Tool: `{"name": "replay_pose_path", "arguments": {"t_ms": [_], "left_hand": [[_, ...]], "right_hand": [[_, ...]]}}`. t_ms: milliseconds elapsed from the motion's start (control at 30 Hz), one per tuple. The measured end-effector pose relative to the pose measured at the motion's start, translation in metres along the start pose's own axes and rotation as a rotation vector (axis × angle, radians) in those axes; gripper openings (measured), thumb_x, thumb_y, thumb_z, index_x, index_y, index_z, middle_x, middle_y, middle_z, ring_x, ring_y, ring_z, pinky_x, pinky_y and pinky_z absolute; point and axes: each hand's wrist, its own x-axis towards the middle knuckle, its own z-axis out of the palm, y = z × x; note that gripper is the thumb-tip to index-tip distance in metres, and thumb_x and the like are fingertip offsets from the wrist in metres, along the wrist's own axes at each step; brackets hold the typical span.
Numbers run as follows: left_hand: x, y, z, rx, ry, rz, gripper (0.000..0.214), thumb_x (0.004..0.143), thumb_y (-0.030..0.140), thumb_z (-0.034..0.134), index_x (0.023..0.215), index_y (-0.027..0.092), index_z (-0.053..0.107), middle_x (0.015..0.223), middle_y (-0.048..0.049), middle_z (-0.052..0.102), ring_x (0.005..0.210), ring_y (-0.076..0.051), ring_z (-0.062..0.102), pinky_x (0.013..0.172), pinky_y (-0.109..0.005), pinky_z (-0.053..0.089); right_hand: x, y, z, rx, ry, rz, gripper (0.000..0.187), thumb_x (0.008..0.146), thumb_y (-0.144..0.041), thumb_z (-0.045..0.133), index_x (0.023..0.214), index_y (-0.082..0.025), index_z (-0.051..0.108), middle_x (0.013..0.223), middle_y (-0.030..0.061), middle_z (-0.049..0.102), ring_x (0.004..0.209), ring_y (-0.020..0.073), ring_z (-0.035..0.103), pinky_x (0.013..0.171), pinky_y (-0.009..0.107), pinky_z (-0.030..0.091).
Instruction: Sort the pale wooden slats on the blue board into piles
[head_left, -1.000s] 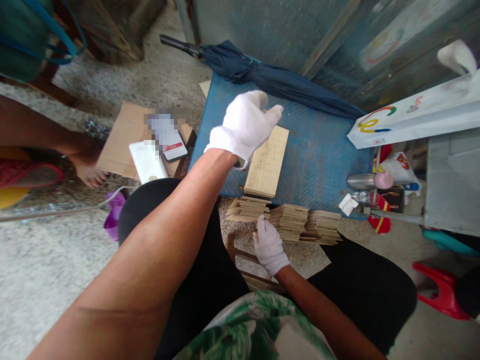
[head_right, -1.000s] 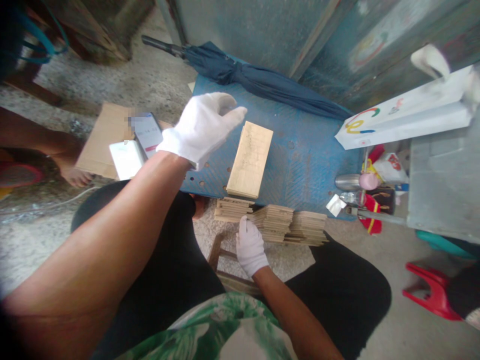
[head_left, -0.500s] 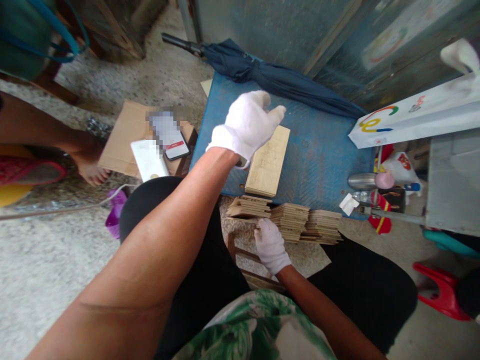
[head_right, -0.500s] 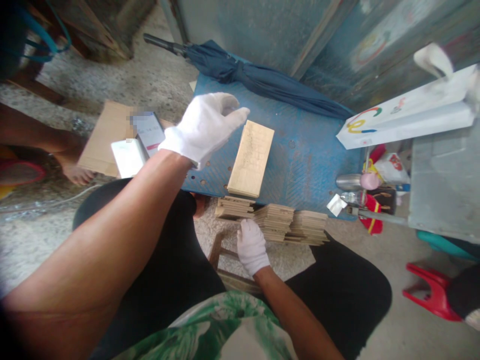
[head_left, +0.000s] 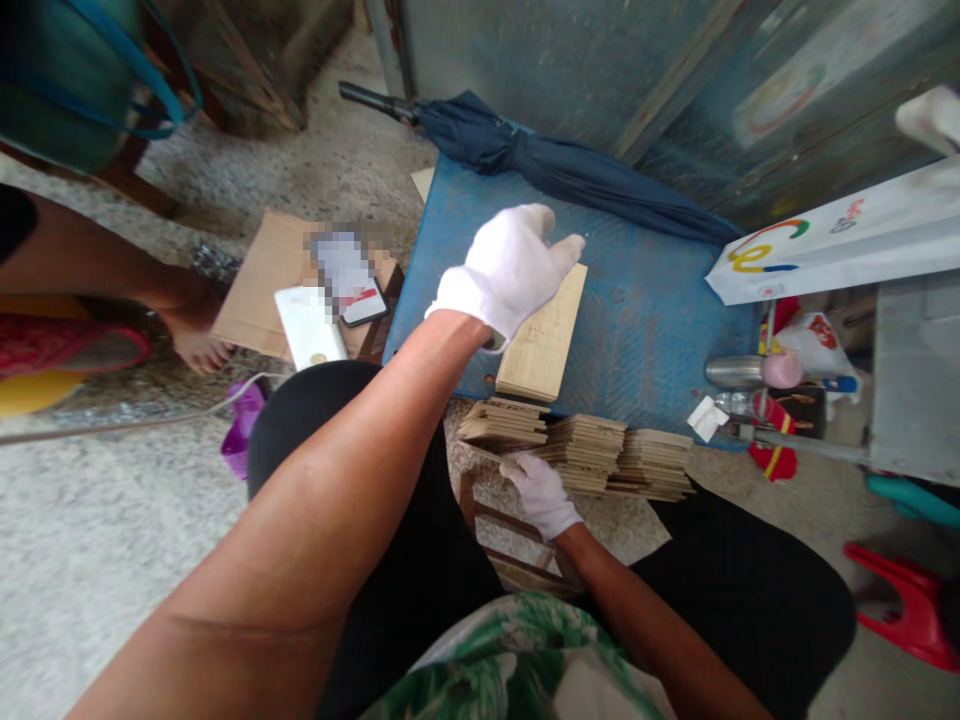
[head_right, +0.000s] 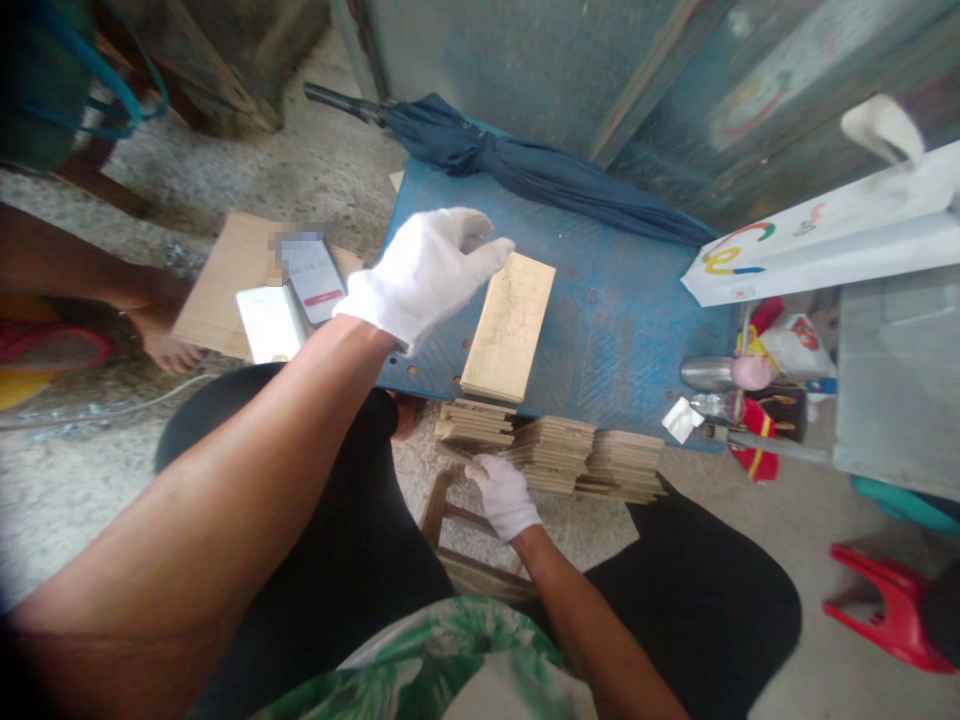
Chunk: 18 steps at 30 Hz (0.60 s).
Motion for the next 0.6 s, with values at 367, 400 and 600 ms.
{"name": "replay_pose_path", "arguments": {"t_ms": [367, 400, 600], "left_hand": [[-0.011, 0.009, 0.006, 0.223, -0.532, 0.05, 0.05, 0.096, 0.049, 0.059, 0.127, 0.013, 0.071, 0.122, -0.0149, 0.075, 0.111, -0.028, 0.07, 0.089, -0.03, 0.05], [-0.012, 0.009, 0.008, 0.229, -0.555, 0.053, 0.049, 0.095, 0.05, 0.06, 0.125, 0.013, 0.071, 0.122, -0.0151, 0.075, 0.11, -0.028, 0.07, 0.089, -0.03, 0.05], [-0.019, 0.01, 0.017, 0.026, -0.688, 0.094, 0.044, 0.094, 0.053, 0.059, 0.108, 0.015, 0.075, 0.1, -0.0096, 0.077, 0.087, -0.021, 0.069, 0.071, -0.028, 0.049]], "right_hand": [[0.024, -0.057, -0.129, 0.42, 0.031, 0.065, 0.046, 0.073, -0.064, 0.081, 0.083, -0.019, 0.076, 0.08, 0.0022, 0.075, 0.076, 0.0203, 0.067, 0.074, 0.032, 0.054], [0.028, -0.06, -0.145, 0.462, 0.066, 0.07, 0.05, 0.07, -0.067, 0.083, 0.08, -0.019, 0.074, 0.075, 0.0015, 0.073, 0.072, 0.0195, 0.065, 0.073, 0.032, 0.053], [0.057, -0.078, -0.209, 0.774, 0.301, -0.051, 0.055, 0.062, -0.067, 0.09, 0.08, -0.021, 0.066, 0.084, 0.004, 0.074, 0.081, 0.0235, 0.069, 0.077, 0.041, 0.058]]}}
